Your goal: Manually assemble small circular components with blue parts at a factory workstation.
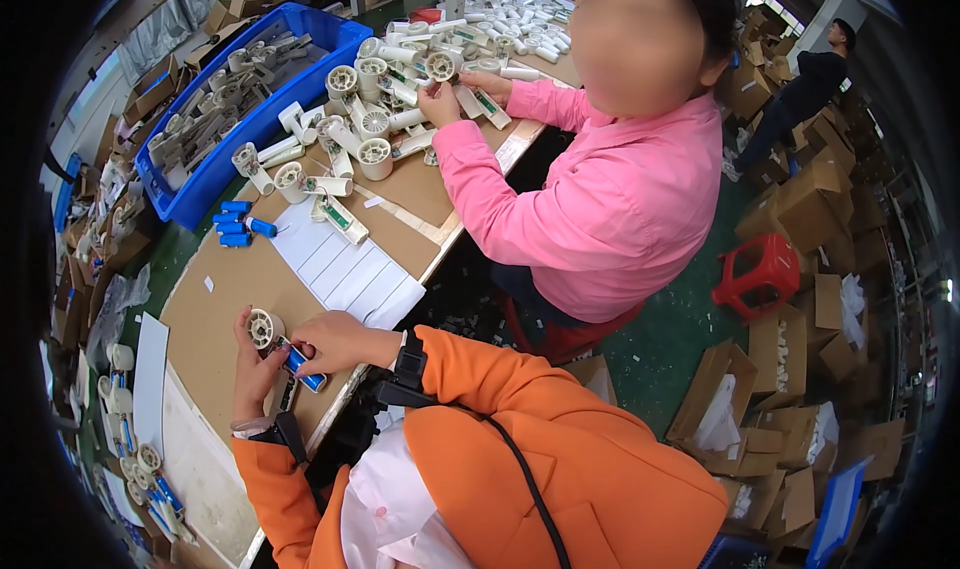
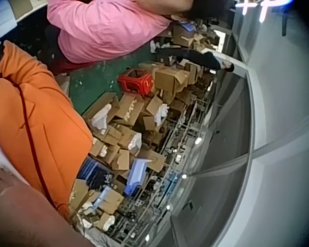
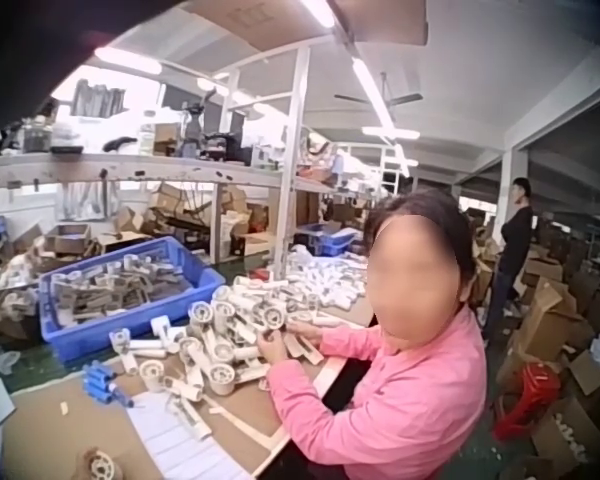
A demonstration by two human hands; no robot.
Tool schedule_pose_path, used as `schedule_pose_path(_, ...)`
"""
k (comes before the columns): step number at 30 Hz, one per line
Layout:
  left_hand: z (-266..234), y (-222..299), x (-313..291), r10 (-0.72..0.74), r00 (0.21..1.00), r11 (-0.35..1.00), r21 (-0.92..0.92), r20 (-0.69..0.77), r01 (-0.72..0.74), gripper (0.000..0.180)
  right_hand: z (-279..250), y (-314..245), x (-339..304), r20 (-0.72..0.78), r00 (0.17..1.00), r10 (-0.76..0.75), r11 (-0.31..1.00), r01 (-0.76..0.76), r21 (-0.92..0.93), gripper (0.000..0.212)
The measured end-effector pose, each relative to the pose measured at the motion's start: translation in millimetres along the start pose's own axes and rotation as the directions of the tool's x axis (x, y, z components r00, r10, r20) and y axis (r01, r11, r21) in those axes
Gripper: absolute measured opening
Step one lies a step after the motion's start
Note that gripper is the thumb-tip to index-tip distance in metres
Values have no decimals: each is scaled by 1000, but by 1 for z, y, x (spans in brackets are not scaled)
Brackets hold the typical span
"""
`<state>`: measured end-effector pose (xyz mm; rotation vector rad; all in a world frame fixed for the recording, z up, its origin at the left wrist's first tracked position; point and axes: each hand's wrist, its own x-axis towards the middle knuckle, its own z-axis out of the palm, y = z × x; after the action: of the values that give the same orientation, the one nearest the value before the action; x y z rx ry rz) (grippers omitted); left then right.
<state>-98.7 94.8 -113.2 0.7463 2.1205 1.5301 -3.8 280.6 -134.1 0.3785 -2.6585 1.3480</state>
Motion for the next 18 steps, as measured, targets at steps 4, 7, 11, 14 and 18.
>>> schedule_pose_path(4, 1, 6, -1, -12, 1000, 1000, 8, 1, 12, 84, 3, 3, 1, -41, 999, -10, 1000, 10, 4, 40)
schedule_pose_path(7, 1, 6, 0, -7, 1000, 999, 31, -5, 7, 84, 5, 3, 1, -60, 998, -15, 1000, 15, 5, 40)
schedule_pose_path(11, 1, 5, 0, -4, 1000, 999, 33, -6, 4, 84, 5, 4, 1, -62, 998, -15, 1000, 16, 7, 39)
schedule_pose_path(14, 1, 5, 0, -10, 1000, 999, 30, -8, 10, 84, 4, 4, 1, -59, 998, -17, 1000, 18, 9, 39)
schedule_pose_path(18, 2, 9, -1, -33, 999, 999, 16, -11, 33, 84, 4, 2, 1, -55, 998, -13, 1000, 14, 14, 38)
